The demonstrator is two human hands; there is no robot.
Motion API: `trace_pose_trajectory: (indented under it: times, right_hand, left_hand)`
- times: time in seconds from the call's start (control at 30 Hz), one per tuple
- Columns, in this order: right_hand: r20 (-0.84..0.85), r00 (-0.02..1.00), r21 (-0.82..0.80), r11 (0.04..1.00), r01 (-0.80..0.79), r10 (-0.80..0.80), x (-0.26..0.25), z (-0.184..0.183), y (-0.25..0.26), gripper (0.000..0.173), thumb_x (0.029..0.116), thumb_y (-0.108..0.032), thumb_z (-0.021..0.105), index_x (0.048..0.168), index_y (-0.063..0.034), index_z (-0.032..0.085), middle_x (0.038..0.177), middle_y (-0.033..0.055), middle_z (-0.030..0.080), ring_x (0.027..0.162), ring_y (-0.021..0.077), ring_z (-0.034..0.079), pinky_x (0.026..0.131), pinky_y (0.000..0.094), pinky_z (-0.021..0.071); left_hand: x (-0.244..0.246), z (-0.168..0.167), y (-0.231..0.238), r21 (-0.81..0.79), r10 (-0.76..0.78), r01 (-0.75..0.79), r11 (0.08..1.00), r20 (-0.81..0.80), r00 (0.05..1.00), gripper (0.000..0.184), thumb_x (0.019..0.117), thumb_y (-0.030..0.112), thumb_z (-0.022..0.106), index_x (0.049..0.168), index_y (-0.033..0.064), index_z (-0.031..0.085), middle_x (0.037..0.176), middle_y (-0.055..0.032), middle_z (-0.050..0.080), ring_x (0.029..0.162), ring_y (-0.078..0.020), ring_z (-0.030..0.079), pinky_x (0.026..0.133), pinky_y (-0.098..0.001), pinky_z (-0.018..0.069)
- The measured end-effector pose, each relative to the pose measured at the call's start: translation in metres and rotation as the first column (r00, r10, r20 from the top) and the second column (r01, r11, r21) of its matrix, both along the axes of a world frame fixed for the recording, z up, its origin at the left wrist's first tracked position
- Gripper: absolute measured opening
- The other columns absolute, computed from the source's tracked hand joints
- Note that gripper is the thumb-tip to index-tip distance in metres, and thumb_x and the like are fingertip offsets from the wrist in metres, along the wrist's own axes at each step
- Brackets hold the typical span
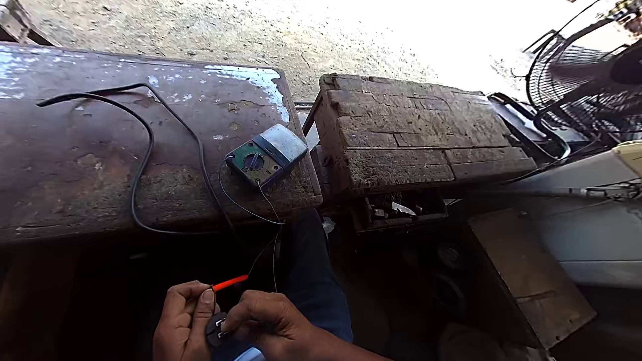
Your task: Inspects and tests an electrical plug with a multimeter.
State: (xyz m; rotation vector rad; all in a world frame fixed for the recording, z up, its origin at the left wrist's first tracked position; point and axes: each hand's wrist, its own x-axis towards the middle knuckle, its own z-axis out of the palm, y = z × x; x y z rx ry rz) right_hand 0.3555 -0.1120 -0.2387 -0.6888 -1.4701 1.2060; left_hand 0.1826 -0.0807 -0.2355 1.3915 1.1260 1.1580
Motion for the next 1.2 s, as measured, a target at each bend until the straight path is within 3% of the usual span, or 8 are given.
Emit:
trace_pose_trajectory:
  times: [0.43, 0.7, 0.8, 0.87, 0.97, 1.03, 1.1, 1.2]
  right_hand:
    - [0.097, 0.995, 0.035, 0.999, -0.042, 0.038, 0.008, 0.006, -0.006, 0.020, 0.1018, -0.001, 0.055, 0.115, 0.0038, 0.070, 0.096, 0.0139, 0.064, 0.092, 0.0163, 0.060, 0.087, 0.0302, 0.0521]
    - [0.207, 0.968, 0.131, 0.976, -0.172, 0.143, 0.027, 0.011, -0.004, 0.025, 0.1033, -0.004, 0.053, 0.119, -0.0026, 0.072, 0.092, 0.0131, 0.060, 0.090, 0.0157, 0.058, 0.083, 0.0285, 0.0498]
    - [0.156, 0.987, 0.184, 0.980, -0.071, 0.043, 0.024, 0.008, -0.007, 0.021, 0.1031, -0.017, 0.059, 0.111, 0.0011, 0.065, 0.088, 0.0099, 0.063, 0.081, 0.0113, 0.061, 0.074, 0.0258, 0.0537]
    - [0.089, 0.994, 0.135, 0.990, 0.044, -0.057, 0.022, 0.003, -0.010, 0.024, 0.1012, -0.024, 0.065, 0.111, -0.0036, 0.056, 0.087, 0.0044, 0.063, 0.076, 0.0056, 0.062, 0.067, 0.0210, 0.0543]
    - [0.228, 0.956, 0.037, 0.983, 0.181, -0.185, 0.023, -0.006, -0.006, 0.039, 0.0983, -0.034, 0.070, 0.119, -0.0024, 0.059, 0.088, 0.0025, 0.062, 0.071, 0.0035, 0.056, 0.063, 0.0205, 0.0507]
    - [0.347, 0.921, -0.006, 0.981, 0.194, -0.180, 0.025, -0.015, 0.001, 0.036, 0.0974, -0.028, 0.072, 0.121, -0.0017, 0.069, 0.092, 0.0051, 0.067, 0.073, 0.0069, 0.059, 0.064, 0.0251, 0.0537]
    - [0.370, 0.913, -0.024, 0.981, 0.191, -0.169, 0.024, -0.020, 0.004, 0.020, 0.0977, -0.019, 0.072, 0.109, -0.0032, 0.076, 0.087, 0.0044, 0.066, 0.074, 0.0080, 0.062, 0.066, 0.0250, 0.0565]
    - [0.393, 0.903, -0.036, 0.978, 0.203, -0.173, 0.026, -0.020, 0.006, 0.012, 0.0987, -0.013, 0.068, 0.101, -0.0035, 0.074, 0.091, 0.0039, 0.061, 0.080, 0.0090, 0.060, 0.070, 0.0245, 0.0555]
  left_hand:
    - [-0.008, -0.001, 0.000, 0.043, -0.100, 0.100, 0.994, -0.013, 0.995, 0.011, 0.1059, 0.016, 0.051, 0.112, 0.0091, 0.057, 0.075, 0.0071, 0.061, 0.060, -0.0030, 0.058, 0.054, -0.0177, 0.0520]
    - [-0.012, 0.003, -0.009, 0.059, -0.211, 0.208, 0.976, 0.054, 0.976, 0.010, 0.1080, 0.019, 0.052, 0.114, 0.0122, 0.057, 0.076, 0.0048, 0.060, 0.063, -0.0045, 0.059, 0.059, -0.0193, 0.0527]
    - [-0.011, 0.001, -0.007, 0.063, -0.213, 0.208, 0.976, 0.077, 0.974, 0.010, 0.1076, 0.019, 0.053, 0.115, 0.0132, 0.057, 0.079, 0.0038, 0.060, 0.064, -0.0060, 0.058, 0.060, -0.0209, 0.0530]
    - [-0.011, 0.000, -0.006, 0.057, -0.200, 0.197, 0.979, 0.072, 0.977, 0.010, 0.1072, 0.018, 0.053, 0.116, 0.0143, 0.056, 0.080, 0.0042, 0.059, 0.064, -0.0056, 0.057, 0.059, -0.0198, 0.0519]
    - [-0.012, 0.000, -0.008, 0.039, -0.215, 0.213, 0.976, 0.064, 0.974, 0.010, 0.1070, 0.018, 0.054, 0.116, 0.0147, 0.056, 0.077, 0.0039, 0.059, 0.062, -0.0063, 0.057, 0.057, -0.0205, 0.0518]
    - [-0.011, -0.001, -0.008, 0.048, -0.265, 0.262, 0.964, 0.073, 0.962, 0.009, 0.1072, 0.018, 0.054, 0.115, 0.0142, 0.056, 0.077, 0.0037, 0.059, 0.062, -0.0064, 0.057, 0.057, -0.0204, 0.0517]
    - [-0.009, -0.002, -0.008, 0.038, -0.318, 0.316, 0.948, 0.088, 0.944, 0.011, 0.1078, 0.019, 0.053, 0.118, 0.0142, 0.055, 0.079, 0.0037, 0.059, 0.064, -0.0057, 0.057, 0.059, -0.0198, 0.0518]
    - [-0.008, -0.002, -0.008, 0.016, -0.324, 0.325, 0.946, 0.113, 0.939, 0.021, 0.1082, 0.016, 0.050, 0.129, 0.0156, 0.052, 0.079, 0.0019, 0.059, 0.065, -0.0070, 0.058, 0.060, -0.0201, 0.0524]
